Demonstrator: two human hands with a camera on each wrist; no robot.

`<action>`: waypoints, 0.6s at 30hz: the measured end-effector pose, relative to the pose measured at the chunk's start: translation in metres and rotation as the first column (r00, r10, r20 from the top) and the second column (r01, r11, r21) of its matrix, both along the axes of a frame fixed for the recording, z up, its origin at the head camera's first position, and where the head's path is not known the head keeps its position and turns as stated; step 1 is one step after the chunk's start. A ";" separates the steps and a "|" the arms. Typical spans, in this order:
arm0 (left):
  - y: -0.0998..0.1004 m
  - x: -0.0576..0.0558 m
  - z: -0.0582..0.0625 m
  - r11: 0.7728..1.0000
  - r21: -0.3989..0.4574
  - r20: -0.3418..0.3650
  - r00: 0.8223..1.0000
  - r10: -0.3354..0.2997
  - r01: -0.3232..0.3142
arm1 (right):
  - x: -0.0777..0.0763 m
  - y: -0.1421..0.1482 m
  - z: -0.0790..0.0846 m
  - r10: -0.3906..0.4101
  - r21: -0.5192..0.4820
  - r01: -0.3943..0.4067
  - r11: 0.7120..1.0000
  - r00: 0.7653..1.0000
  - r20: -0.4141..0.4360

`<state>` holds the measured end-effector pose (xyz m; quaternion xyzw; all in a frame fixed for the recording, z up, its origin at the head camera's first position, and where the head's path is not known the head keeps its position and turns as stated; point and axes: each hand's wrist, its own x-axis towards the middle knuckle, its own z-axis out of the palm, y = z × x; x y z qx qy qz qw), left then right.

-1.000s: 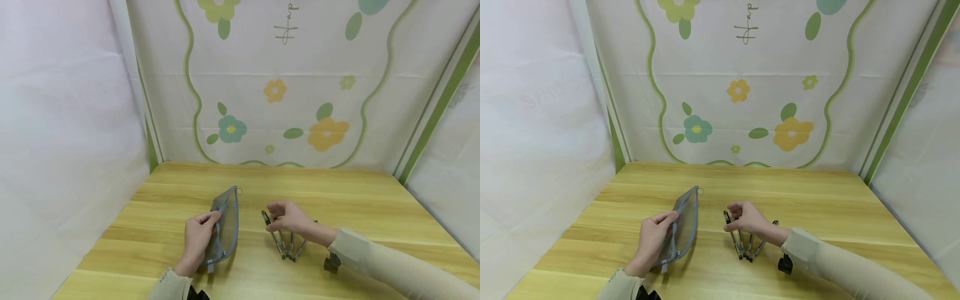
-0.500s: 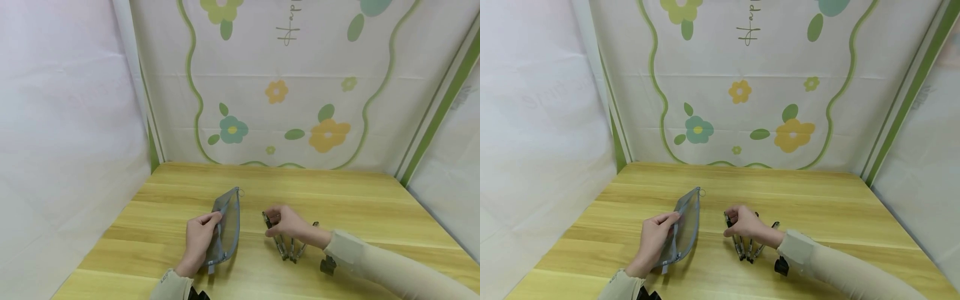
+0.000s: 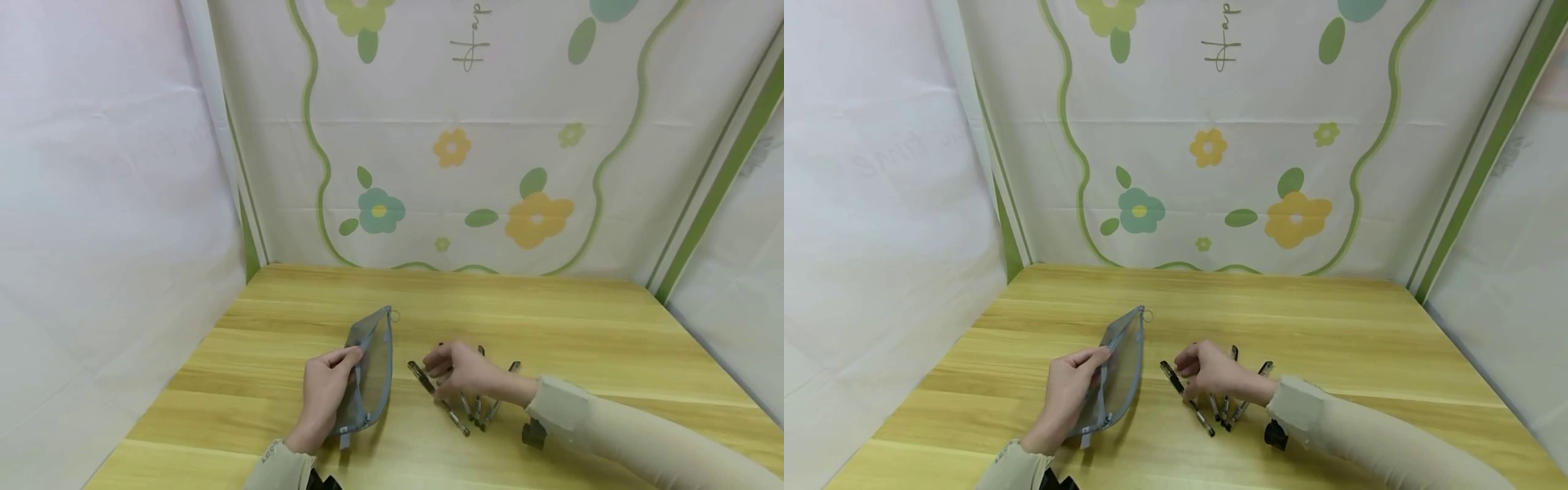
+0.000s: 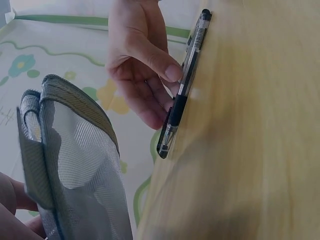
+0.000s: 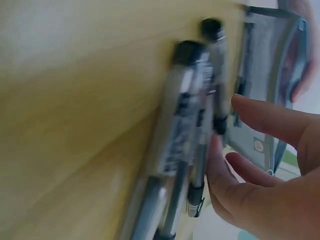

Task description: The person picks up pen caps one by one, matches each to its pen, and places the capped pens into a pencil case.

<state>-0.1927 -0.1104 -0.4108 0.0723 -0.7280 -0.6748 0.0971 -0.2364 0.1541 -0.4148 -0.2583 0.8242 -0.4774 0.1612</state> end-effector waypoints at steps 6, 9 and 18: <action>0.000 0.000 0.001 1.000 -0.004 0.001 1.000 -0.001 0.001 | -0.002 -0.002 -0.001 0.009 0.002 -0.009 1.000 1.000 -0.014; 0.001 0.000 0.002 1.000 -0.004 0.004 1.000 -0.001 0.001 | -0.003 -0.002 -0.001 -0.010 -0.005 0.010 1.000 1.000 -0.020; 0.000 0.001 0.000 1.000 -0.002 0.011 1.000 -0.007 0.007 | -0.008 -0.003 -0.003 -0.007 0.014 0.008 1.000 0.996 -0.085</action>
